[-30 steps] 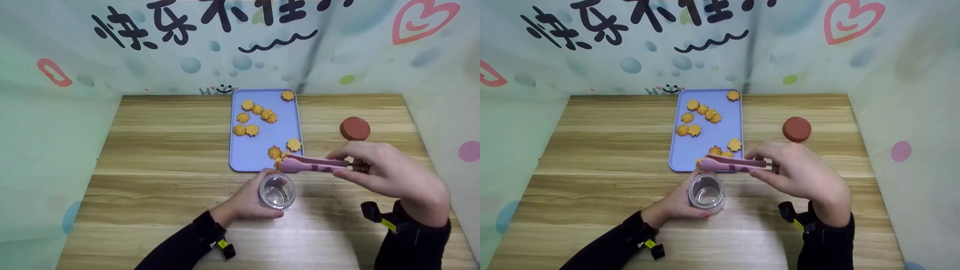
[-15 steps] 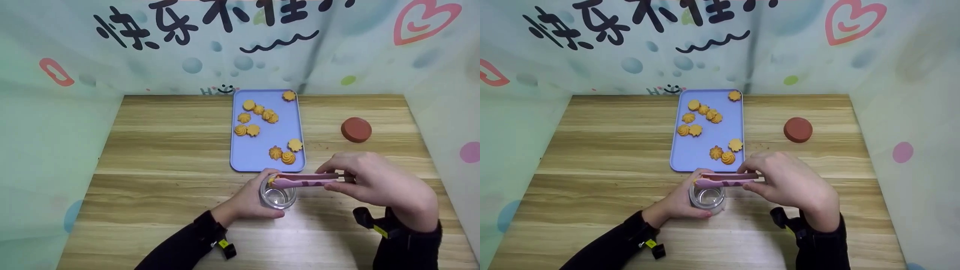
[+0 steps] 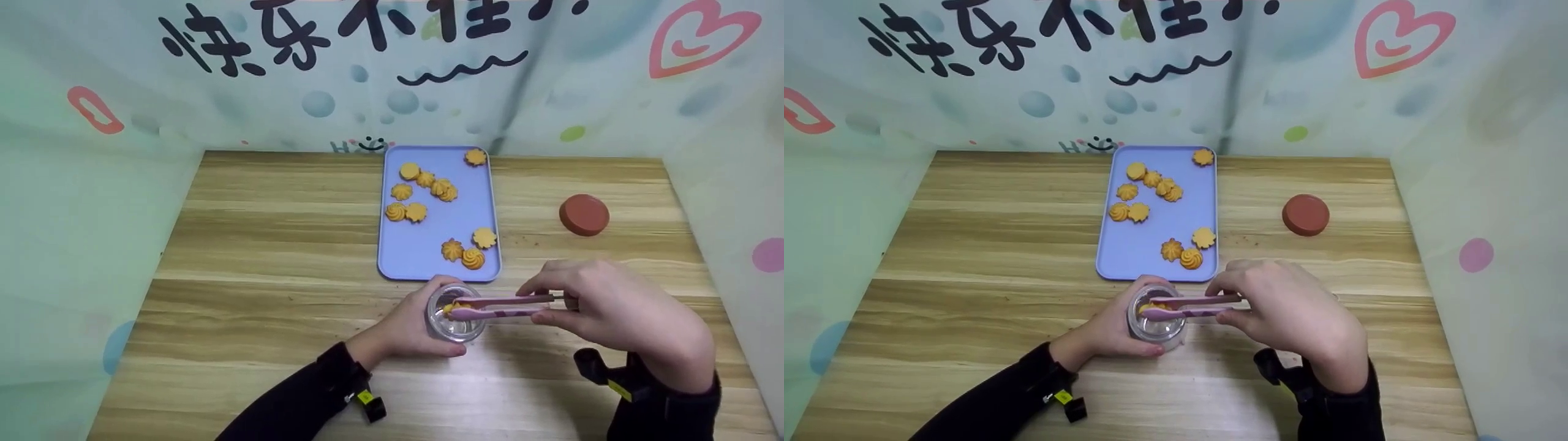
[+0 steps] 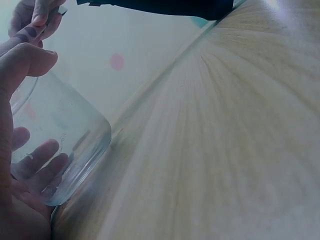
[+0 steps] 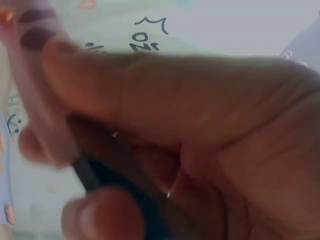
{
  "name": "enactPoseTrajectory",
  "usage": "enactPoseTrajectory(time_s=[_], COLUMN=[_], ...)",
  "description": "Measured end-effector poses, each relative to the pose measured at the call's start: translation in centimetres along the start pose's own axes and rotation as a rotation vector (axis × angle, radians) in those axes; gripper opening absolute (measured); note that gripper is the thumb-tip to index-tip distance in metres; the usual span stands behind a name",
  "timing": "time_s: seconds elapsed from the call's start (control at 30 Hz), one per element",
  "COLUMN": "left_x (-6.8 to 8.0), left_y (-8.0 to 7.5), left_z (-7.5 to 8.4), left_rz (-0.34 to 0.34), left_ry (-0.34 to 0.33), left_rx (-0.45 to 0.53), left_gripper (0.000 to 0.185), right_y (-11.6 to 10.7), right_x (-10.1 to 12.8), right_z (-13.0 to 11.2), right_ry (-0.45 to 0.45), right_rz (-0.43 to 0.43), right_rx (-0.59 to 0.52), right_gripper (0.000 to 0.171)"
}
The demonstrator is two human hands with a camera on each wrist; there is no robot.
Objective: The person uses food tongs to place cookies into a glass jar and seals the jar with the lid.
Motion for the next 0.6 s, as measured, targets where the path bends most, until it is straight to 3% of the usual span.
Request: enactPoseTrajectory(time_s=[0.37,0.6], left_x=[-0.08,-0.07], left_y=[0.06,0.01], left_z=[0.16,0.21], left_rz=[0.005,-0.005], left_ry=[0.011,0.01], left_rx=[0.029,0.001], left_gripper=[0.091,0.091], right_y=[0.78,0.97], right_x=[-0.39,-0.36], right_z=[-0.82,-0.45], right_ry=[0.03,0.083], right_rz=[-0.003,-0.022], right_rx=[0.079,0.059], right_gripper=[0.02,0.025])
Point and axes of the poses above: each hand's wrist, its own x-axis away from the middle knuckle, its own y-axis out of the palm, z = x × y, the point moved 9 cm from there along -x, towards the middle knuckle, and after that the axes turned 8 degrees about y, right-handed, at the moved point
